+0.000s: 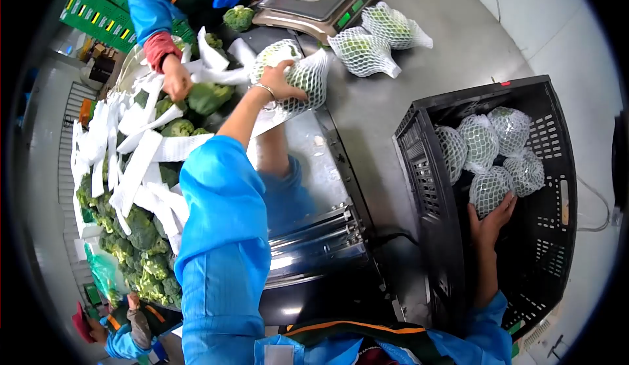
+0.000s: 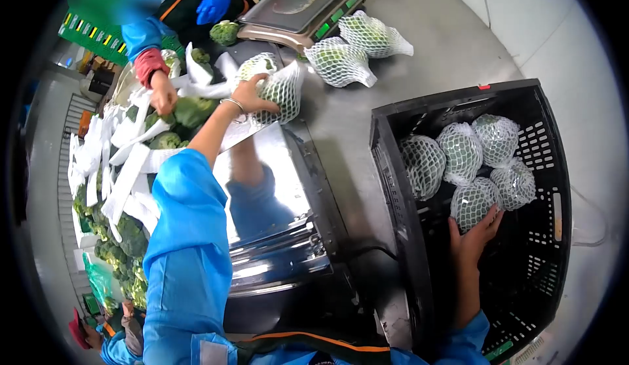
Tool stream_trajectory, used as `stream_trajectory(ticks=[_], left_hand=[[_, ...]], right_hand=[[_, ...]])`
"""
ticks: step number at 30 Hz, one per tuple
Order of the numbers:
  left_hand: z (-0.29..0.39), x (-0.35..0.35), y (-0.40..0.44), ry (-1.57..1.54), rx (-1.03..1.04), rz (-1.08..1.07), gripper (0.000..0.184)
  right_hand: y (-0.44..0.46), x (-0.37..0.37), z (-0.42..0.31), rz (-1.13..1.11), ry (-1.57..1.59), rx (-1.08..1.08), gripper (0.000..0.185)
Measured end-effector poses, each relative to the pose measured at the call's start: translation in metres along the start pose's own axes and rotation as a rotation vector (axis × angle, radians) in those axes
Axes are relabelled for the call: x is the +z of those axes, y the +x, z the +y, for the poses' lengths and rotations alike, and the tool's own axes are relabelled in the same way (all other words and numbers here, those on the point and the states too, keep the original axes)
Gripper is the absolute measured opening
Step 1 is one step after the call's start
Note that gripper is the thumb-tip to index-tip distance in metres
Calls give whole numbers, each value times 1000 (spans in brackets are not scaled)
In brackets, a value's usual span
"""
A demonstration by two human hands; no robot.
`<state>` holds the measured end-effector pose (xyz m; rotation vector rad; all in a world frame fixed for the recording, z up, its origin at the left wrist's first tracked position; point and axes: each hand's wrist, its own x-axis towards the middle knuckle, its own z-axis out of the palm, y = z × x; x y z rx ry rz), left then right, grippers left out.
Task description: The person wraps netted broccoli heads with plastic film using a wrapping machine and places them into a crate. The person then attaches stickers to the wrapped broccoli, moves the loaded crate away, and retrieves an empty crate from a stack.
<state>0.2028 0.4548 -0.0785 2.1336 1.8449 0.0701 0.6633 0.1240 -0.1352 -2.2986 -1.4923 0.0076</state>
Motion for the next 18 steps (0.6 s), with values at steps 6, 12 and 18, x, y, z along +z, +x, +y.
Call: stream_trajectory(ticks=[6,12,18], left_hand=[[13,-141,-154,-53,648,344,80],[-61,-100,-327,223,907,223,60],[-97,-100,-381,29,472,498,98]], right_hand=[[9,-38,49,-146,45,-172,80],[30,-174,-61,-130,422,-236,41],[-74,-168,-317,-472,550,-954,37]])
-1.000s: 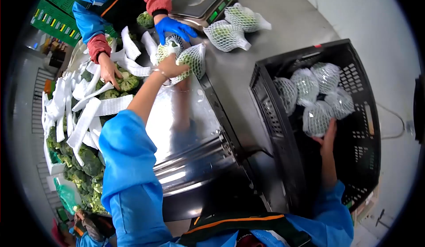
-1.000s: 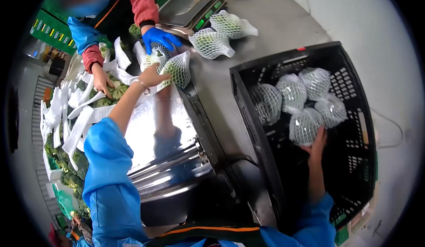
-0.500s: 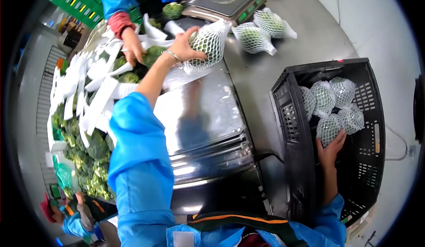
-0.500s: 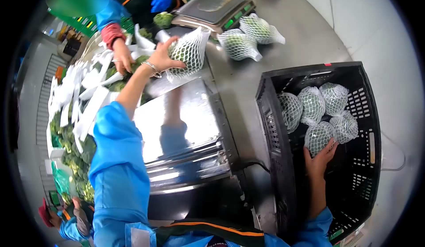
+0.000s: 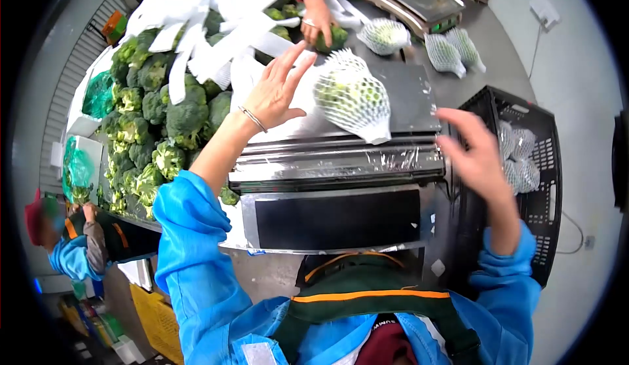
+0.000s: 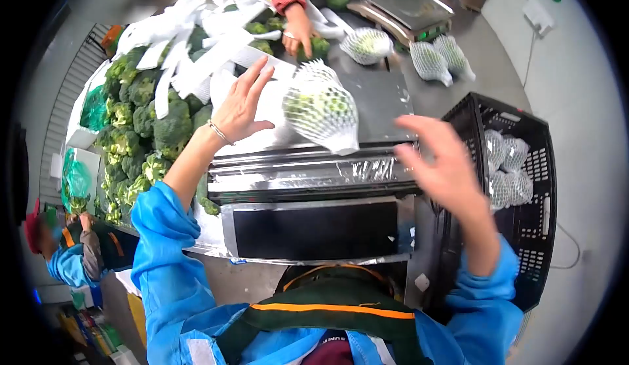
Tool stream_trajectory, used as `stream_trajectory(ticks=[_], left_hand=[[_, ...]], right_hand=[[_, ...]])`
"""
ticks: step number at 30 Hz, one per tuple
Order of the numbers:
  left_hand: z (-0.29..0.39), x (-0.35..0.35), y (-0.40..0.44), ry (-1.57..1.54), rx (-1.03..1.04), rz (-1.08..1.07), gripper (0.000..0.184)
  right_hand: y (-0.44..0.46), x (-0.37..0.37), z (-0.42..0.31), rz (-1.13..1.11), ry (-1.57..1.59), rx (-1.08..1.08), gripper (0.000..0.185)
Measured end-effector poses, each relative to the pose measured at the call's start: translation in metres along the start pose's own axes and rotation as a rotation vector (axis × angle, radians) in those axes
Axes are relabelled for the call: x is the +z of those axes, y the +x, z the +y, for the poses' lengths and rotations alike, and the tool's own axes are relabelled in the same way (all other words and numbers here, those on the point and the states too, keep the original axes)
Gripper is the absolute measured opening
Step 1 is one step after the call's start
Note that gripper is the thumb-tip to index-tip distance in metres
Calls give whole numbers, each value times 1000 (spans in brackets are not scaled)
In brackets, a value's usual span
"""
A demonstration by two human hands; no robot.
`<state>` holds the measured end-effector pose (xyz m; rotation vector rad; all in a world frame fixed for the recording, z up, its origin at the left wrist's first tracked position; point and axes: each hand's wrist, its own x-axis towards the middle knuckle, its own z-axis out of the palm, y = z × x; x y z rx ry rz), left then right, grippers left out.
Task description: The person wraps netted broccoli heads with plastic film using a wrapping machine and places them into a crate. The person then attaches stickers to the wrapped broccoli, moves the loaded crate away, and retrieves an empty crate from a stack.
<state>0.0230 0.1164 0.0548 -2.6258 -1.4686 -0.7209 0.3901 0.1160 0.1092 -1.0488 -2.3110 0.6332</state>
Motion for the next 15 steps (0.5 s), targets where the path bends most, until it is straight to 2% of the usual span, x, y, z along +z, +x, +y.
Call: stream_trajectory(ticks=[1,2,4,6,7,8,10,13,15], left_hand=[[-12,2,-9,129,-130,-92,109],[-29,12,-18,174,-241,-240,101],[-44,32,-33,294,-417,-370,76],[-76,56,-47,166,-536,-304,52],[-83,51,-53,233,-452,-205,44],[-93,44,-57,308,-398,-177,42],[-120,33,-60,463,-433,-80,40],[-158,28,-38,535,-639,-61,40],[-191,56,-2,509,-719,5,39]], right_hand=[[14,26,-5,43,-4,-38,42],[29,51,-9,84,-10,-81,47],[60,97,0,178,-34,-59,58],[76,129,18,64,15,11,65],[77,130,18,48,-52,-38,63],[75,125,14,27,-83,-77,54],[67,119,1,-5,-46,-16,44],[52,128,1,82,14,32,39],[45,134,1,130,67,53,36]])
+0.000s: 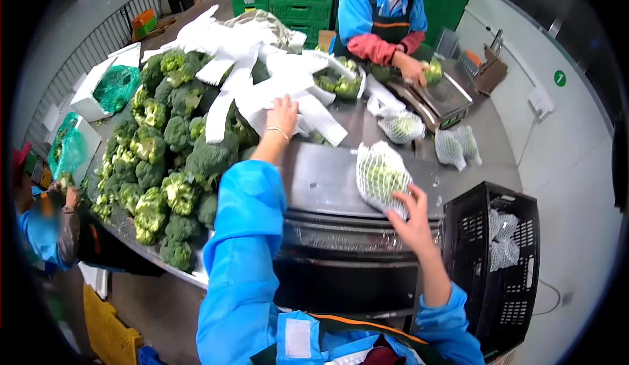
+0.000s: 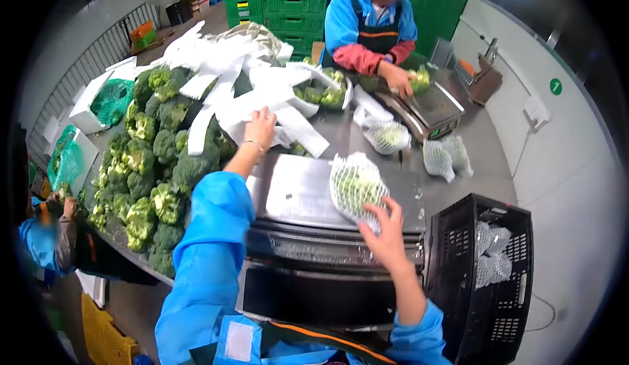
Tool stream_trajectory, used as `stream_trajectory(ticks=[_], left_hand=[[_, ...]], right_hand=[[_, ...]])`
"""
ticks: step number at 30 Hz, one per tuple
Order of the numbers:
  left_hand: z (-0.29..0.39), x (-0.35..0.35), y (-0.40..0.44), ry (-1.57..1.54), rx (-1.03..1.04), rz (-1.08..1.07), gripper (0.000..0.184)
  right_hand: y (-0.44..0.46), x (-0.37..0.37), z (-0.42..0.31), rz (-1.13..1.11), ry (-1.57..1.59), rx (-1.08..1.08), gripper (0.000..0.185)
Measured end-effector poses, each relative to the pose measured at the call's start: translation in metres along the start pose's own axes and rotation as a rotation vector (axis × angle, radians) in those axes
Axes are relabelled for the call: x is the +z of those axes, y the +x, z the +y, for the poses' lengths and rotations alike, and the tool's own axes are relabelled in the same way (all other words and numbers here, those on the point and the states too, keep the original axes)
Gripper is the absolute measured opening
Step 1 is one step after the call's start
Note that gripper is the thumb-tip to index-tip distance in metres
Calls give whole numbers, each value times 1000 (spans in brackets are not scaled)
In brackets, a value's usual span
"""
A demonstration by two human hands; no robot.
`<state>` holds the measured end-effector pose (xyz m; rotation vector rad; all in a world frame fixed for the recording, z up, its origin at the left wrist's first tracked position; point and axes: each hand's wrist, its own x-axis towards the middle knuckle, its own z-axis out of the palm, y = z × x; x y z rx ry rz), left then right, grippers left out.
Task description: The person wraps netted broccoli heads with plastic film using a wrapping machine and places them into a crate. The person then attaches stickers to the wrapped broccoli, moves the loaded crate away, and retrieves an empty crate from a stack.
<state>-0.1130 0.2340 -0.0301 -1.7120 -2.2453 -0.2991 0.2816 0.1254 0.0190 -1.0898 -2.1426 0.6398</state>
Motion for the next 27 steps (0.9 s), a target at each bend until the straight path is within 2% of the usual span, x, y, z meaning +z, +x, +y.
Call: stream_trajectory(ticks=[1,2,4,5,6,7,9,10,11,12,13,15,16,17,19,21,23,25,26,27], left_hand=[[13,18,22,-36,-18,33,39],[30,24,39,-228,-6,125,40],[73,27,78,-787,-26,141,61],[87,20,94,-762,68,93,74],[97,15,108,-644,77,-5,80],[97,15,118,-487,156,5,77],[77,-36,108,-324,432,20,47],[68,-52,76,-447,431,366,33],[64,-68,46,-599,398,434,28],[64,-84,8,-646,288,287,30],[67,-78,-22,-862,191,47,33],[96,-65,-85,-1100,58,-492,64],[107,-48,-106,-1234,162,-574,71],[117,-64,-125,-1265,29,-516,66],[111,-64,-136,-1302,-111,-533,58],[89,-103,-157,-1196,-232,-418,50],[63,-147,-199,-612,-37,-98,39],[51,-155,-241,-3,62,18,32],[50,-145,-256,47,67,-88,32],[58,-133,-264,50,44,-136,33]], right_hand=[[-2,3,-2,12,-2,19,35],[-5,5,-5,19,-13,13,36],[5,0,-7,32,12,25,40],[9,-2,-7,31,54,55,42],[5,-3,-7,24,104,106,44],[9,-4,-6,31,153,147,52],[17,-9,-9,10,169,250,66],[20,-7,-6,10,209,352,69],[24,-2,-4,26,316,441,69],[29,2,9,-35,230,448,70],[29,19,27,-25,391,400,71],[40,19,4,-111,375,512,70],[38,16,4,-126,367,487,69],[39,12,4,-143,358,452,69],[38,0,5,-180,421,437,64],[23,-24,14,-70,498,476,57],[-12,-61,36,13,-116,200,43],[-49,-75,60,-108,-673,303,37],[-58,-64,52,-163,-728,358,39],[-67,-49,50,-190,-754,297,39]])
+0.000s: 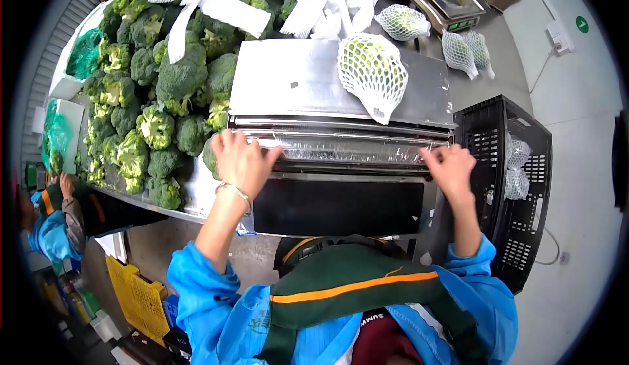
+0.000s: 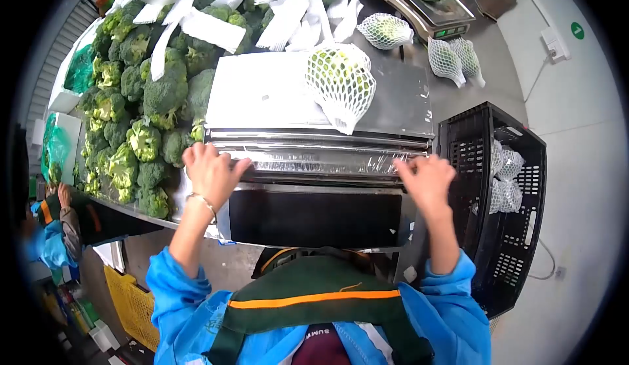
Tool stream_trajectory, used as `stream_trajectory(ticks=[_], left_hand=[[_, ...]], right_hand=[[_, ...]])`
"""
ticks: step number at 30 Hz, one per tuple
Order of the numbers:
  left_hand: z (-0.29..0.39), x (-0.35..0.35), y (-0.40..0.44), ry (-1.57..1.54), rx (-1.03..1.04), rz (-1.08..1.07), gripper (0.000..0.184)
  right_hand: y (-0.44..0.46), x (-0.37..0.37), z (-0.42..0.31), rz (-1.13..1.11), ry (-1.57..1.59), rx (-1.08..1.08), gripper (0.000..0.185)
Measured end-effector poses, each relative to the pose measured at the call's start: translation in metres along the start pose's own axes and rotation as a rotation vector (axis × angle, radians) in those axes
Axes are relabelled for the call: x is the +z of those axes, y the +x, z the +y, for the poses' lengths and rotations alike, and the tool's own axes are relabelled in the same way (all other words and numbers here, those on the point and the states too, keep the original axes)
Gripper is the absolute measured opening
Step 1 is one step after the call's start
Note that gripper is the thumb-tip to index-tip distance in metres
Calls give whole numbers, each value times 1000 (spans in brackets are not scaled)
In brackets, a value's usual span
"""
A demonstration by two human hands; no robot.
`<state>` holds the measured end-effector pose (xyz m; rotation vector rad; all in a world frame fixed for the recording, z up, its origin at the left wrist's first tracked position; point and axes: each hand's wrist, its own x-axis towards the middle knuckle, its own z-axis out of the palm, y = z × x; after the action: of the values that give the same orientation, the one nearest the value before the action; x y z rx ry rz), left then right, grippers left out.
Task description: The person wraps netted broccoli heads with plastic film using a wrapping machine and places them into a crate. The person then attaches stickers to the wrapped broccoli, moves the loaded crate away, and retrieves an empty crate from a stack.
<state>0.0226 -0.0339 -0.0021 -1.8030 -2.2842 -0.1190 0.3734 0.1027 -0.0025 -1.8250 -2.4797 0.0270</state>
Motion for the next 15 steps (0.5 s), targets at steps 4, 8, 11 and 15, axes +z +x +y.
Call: stream_trajectory(ticks=[4,8,11,15], left_hand=[[24,39,16,-362,-39,-3,37],[0,-22,-1,-1092,-386,-493,26],[-17,-73,4,-1602,-282,-633,26],[-13,-123,95,-1648,31,-123,20]], right_hand=[[2,22,-11,64,384,-51,32],[-17,-10,13,-202,1060,196,19],[-13,-79,27,-191,1174,78,15],[61,-127,43,103,1522,-178,29]])
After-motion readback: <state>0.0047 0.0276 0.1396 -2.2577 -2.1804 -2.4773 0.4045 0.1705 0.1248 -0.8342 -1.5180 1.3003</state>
